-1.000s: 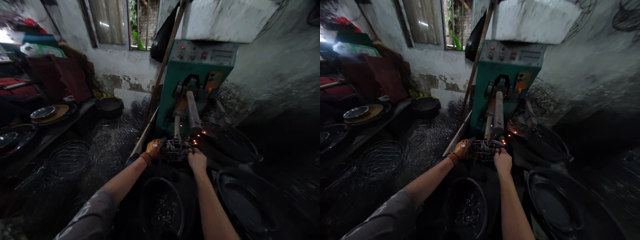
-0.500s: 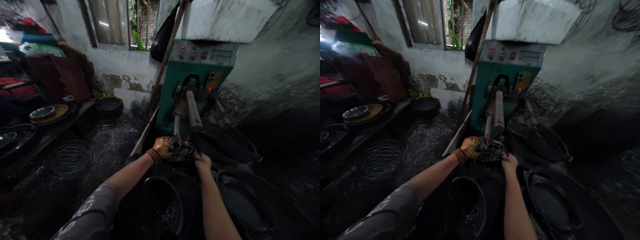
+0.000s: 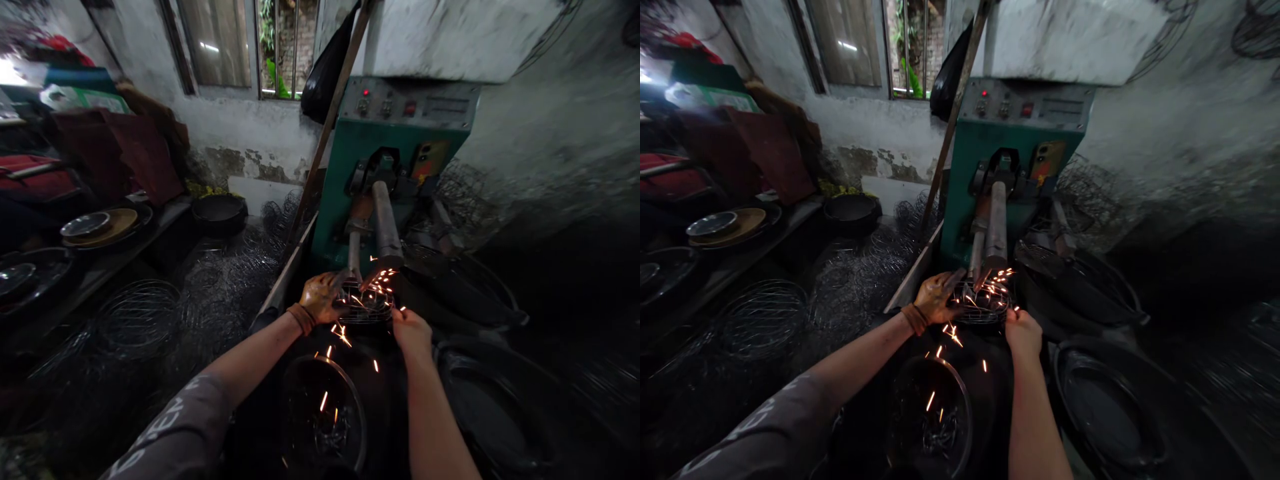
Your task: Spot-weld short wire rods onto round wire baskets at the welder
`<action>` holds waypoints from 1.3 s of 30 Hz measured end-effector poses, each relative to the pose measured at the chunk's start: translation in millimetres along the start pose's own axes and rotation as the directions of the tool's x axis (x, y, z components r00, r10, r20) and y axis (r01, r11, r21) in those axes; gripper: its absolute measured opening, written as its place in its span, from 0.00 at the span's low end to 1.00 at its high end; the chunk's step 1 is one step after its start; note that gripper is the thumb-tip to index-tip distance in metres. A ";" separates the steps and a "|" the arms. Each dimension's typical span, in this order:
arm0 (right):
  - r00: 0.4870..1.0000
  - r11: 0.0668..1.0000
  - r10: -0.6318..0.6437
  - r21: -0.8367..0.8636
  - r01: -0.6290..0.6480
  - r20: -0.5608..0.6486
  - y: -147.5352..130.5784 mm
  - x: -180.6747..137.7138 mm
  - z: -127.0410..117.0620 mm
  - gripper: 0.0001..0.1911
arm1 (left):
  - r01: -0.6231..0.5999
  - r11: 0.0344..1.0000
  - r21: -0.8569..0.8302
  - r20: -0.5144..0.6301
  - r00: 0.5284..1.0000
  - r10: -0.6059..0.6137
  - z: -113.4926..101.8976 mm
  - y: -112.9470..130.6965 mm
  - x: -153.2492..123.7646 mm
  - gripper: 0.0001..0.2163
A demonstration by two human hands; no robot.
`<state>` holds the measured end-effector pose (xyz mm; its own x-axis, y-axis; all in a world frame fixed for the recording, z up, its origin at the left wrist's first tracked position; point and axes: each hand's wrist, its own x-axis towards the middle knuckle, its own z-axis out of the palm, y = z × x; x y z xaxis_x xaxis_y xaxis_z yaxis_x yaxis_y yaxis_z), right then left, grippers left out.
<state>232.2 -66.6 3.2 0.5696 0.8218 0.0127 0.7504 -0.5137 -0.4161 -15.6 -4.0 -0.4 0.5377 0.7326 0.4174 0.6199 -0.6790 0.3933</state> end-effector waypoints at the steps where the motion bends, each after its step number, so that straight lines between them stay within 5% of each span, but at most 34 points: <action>1: 0.999 0.999 -0.030 -0.029 0.029 -0.024 -4.9 -7.1 -5.0 0.18 | 0.037 0.999 -0.029 -0.034 0.999 -0.038 2.8 -7.0 -7.7 0.47; 5: 0.992 0.979 -0.118 -0.162 0.124 0.043 -44.3 -33.7 -16.5 0.18 | 0.256 0.961 -0.107 0.058 0.966 -0.251 18.3 -33.7 -30.0 0.50; 9: 0.988 0.976 -0.094 -0.182 0.116 0.126 -68.9 -39.4 -12.2 0.19 | 0.250 0.959 -0.131 0.098 0.966 -0.239 19.5 -40.7 -28.0 0.44; 15: 0.991 0.976 -0.109 -0.180 0.121 0.077 -47.5 -25.2 -3.2 0.18 | 0.128 0.992 0.013 0.054 0.990 -0.129 8.2 -30.5 -18.3 0.41; 25: 0.991 0.985 -0.121 -0.121 0.126 0.049 -32.8 -15.9 6.7 0.19 | 0.102 0.993 0.064 0.081 0.991 -0.107 12.4 -31.2 -14.4 0.41; 32: 0.997 0.991 -0.005 0.131 -0.005 0.075 -4.1 7.2 22.5 0.21 | 0.034 0.992 0.118 0.117 0.992 -0.048 -3.6 -5.2 3.5 0.41; 39: 0.994 0.989 0.070 0.122 -0.081 0.088 0.9 18.4 23.4 0.22 | 0.018 0.976 0.217 0.193 0.979 -0.061 -9.8 10.5 18.9 0.39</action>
<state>235.5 -46.2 -18.2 0.5892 0.8021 -0.0971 0.6554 -0.5448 -0.5231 -4.6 2.3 19.7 0.5990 0.7679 0.2270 0.7387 -0.6393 0.2135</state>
